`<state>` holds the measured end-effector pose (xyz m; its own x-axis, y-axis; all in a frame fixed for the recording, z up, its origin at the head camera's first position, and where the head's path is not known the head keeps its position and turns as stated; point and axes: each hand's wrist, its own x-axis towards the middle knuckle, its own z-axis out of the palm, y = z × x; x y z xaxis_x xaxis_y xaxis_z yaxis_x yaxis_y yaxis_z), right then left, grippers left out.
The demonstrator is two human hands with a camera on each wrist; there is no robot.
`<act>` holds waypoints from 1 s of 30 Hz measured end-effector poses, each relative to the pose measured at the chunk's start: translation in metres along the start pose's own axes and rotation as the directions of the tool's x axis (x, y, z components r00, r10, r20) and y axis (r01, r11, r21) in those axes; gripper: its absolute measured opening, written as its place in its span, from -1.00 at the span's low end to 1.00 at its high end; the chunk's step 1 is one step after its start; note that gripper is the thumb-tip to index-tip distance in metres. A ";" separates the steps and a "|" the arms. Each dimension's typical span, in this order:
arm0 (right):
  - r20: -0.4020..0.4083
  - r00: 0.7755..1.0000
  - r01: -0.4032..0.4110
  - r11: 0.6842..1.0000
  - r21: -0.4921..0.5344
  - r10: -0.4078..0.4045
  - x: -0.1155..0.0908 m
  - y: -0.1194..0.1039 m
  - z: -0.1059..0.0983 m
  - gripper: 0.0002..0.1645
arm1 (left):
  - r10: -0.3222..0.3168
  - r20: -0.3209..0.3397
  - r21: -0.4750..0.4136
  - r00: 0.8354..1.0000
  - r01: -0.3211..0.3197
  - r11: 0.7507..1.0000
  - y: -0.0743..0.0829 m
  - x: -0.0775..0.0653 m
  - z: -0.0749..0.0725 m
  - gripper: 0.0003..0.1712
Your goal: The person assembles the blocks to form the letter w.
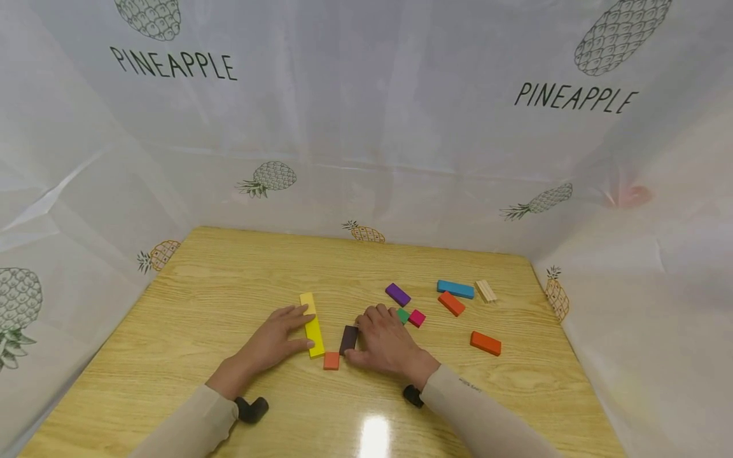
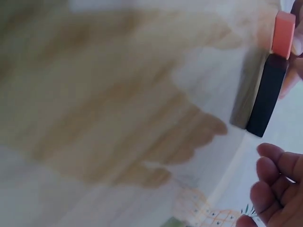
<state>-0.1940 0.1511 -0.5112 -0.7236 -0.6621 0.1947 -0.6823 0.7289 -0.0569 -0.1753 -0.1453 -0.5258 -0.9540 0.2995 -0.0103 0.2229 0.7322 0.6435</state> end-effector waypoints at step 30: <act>-0.060 0.907 -0.421 0.904 -0.079 0.417 -0.003 0.077 -0.008 -0.35 | -0.010 0.001 -0.027 1.000 0.010 1.000 0.001 -0.002 -0.001 -0.28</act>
<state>-0.2433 0.2104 -0.5080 -0.9347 -0.2857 0.2115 -0.3034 0.9512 -0.0556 -0.1733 -0.1455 -0.5248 -0.9561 0.2925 -0.0173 0.2079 0.7187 0.6635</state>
